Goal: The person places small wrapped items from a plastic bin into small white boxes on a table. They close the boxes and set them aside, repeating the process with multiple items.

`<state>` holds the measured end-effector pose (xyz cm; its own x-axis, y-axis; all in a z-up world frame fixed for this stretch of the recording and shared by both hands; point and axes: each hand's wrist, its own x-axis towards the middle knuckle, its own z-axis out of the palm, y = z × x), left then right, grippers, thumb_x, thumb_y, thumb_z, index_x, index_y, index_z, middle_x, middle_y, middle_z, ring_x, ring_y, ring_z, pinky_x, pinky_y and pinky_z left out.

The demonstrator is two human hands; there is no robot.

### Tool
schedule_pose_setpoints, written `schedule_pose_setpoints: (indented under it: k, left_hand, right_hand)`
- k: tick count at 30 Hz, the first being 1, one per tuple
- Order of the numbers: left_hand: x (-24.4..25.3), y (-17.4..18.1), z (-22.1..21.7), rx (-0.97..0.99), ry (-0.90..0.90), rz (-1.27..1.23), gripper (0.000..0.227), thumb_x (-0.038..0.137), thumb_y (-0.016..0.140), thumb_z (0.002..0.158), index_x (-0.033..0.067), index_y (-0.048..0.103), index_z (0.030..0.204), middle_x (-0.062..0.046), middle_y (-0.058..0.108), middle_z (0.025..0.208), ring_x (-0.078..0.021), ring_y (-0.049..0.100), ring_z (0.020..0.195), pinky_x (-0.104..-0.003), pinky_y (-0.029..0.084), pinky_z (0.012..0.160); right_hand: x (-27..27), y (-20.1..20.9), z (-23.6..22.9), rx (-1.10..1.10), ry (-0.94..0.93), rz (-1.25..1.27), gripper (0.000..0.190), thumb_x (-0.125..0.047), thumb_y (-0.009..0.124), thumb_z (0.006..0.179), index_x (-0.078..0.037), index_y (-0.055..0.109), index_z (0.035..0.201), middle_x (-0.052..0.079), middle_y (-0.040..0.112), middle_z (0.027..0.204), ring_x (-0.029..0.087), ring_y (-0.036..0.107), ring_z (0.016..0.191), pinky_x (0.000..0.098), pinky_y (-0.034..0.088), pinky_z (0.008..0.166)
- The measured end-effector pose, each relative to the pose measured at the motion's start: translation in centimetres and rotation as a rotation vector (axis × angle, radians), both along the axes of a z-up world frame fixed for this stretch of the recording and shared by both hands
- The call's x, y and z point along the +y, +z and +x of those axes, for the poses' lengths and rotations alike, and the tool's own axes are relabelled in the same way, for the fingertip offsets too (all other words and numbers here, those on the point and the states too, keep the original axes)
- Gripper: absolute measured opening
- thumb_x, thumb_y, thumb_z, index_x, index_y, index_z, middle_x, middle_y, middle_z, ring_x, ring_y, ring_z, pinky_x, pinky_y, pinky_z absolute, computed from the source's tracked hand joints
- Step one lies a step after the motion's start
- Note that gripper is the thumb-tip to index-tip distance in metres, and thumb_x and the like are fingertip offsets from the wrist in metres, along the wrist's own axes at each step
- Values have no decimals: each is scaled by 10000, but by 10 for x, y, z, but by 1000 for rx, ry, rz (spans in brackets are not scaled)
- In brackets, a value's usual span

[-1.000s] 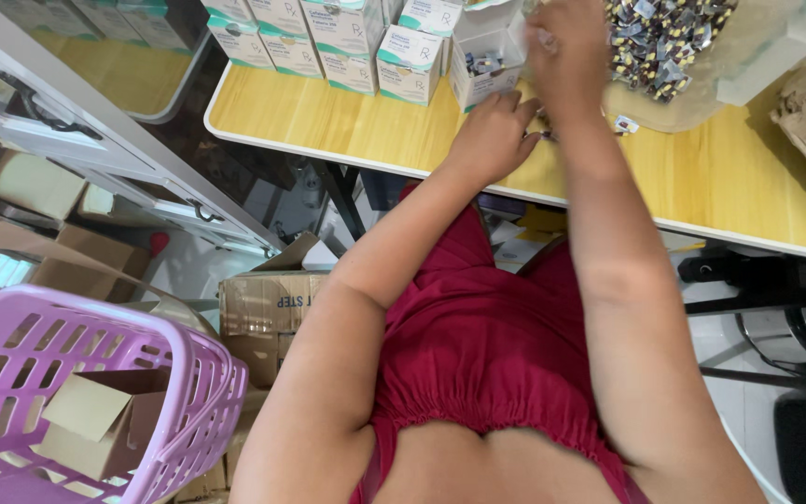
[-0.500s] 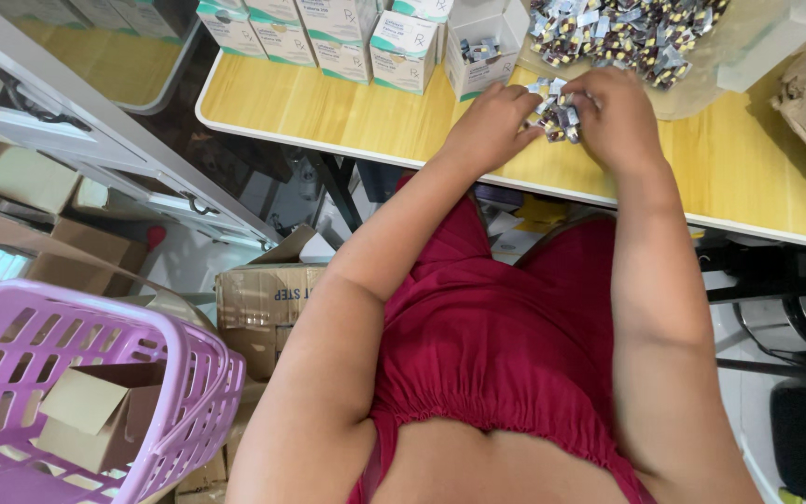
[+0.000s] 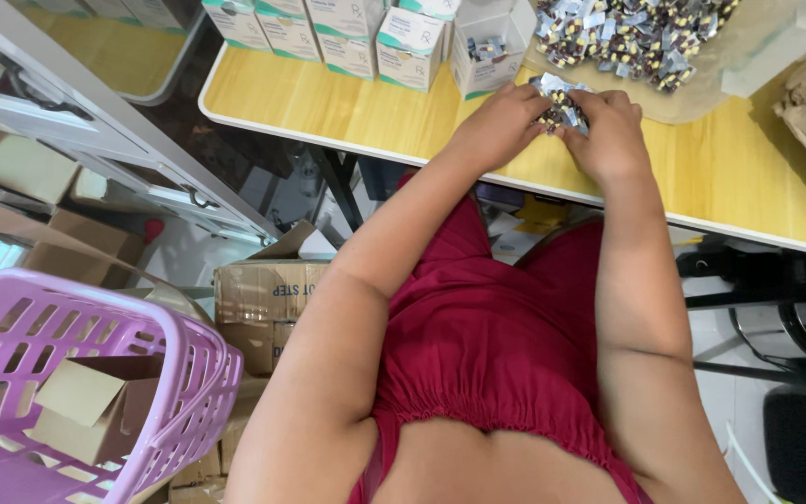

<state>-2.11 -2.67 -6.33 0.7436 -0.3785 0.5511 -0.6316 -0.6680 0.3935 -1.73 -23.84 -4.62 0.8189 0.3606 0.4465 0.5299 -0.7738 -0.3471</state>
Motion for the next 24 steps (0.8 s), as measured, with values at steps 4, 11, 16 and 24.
schedule_pose_setpoints:
  k: [4,11,16,24]
  left_hand:
    - [-1,-2,1,82,15,-38,361,155,740,888,75,686,1236,-129,660,1189,-360,605,1147,-448,498,997]
    - [-2,4,-4,-113,0,-19,349,125,717,848,113,723,1197,-158,646,1200,-394,590,1053,-467,488,924]
    - [1,4,-3,-14,-48,-50,231,133,719,876,78,734,1099,-128,669,1109,-370,611,1060,-454,502,937]
    - [3,5,-2,-50,-91,-65,158,95,696,878,42,747,1018,-137,700,1074,-362,666,995,-443,546,867]
  right_hand:
    - [3,-12,14,17,-33,131,324,-87,824,883,-57,763,1200,222,659,1151,407,629,1057,448,507,928]
    - [-1,1,36,-36,14,206,150,22,782,843,-32,804,981,189,722,904,305,704,812,385,545,773]
    - [9,35,54,-106,59,301,122,-15,818,871,-58,831,985,128,745,838,208,645,690,319,482,648]
    - [101,52,78,-260,253,320,151,-29,851,840,-55,811,983,111,761,878,239,713,784,362,552,717]
